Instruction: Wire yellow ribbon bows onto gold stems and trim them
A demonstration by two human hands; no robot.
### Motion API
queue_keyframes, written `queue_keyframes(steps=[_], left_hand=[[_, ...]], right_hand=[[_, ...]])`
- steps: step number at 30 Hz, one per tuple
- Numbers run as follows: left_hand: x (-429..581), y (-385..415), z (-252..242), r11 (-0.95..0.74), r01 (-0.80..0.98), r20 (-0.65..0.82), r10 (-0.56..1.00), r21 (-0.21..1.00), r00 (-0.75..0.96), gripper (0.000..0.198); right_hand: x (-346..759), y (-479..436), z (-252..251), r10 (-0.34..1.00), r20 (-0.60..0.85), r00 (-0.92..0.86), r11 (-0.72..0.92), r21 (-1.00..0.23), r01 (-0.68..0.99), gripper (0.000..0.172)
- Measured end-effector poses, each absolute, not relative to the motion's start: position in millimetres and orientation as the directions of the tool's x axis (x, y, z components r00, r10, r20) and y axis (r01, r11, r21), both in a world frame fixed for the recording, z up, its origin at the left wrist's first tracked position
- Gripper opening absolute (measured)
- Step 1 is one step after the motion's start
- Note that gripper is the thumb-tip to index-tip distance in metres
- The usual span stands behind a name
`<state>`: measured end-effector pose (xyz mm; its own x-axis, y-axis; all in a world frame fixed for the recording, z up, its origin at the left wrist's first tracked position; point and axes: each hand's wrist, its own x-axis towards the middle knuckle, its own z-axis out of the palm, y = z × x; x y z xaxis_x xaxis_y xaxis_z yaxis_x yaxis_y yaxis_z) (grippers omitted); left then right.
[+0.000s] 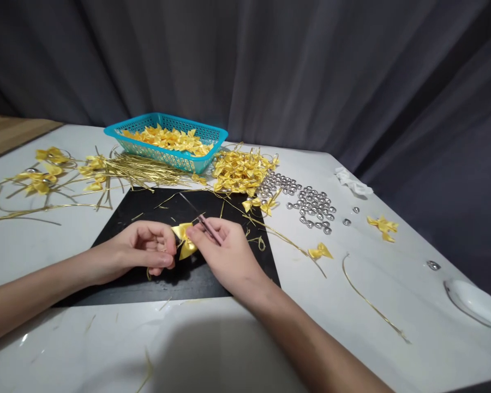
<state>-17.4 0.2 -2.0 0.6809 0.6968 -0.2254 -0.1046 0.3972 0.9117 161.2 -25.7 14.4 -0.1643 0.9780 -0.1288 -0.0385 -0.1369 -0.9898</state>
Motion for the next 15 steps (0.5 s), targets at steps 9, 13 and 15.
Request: queue_keyframes(steps=[9,13,15], left_hand=[[-16.5,0.1,-1.0,0.287,-0.164,-0.178,0.859,0.944,0.479,0.014],[-18.3,-1.5,-3.4,0.111,-0.232,-0.075,0.984,0.966,0.161,0.01],[-18.7,-2.4,-3.8,0.02,-0.203,-0.016,1.0,0.979,0.022,0.008]], right_hand=[[165.8,-24.6,19.6,0.97,-0.15,-0.194,-0.154,-0.988,-0.008,0.034],[166.5,-23.2,18.1,0.964,-0.154,-0.215,-0.158,-0.988,0.001,0.036],[167.4,-22.9,17.7,0.965,-0.147,-0.218,-0.147,-0.989,0.015,0.034]])
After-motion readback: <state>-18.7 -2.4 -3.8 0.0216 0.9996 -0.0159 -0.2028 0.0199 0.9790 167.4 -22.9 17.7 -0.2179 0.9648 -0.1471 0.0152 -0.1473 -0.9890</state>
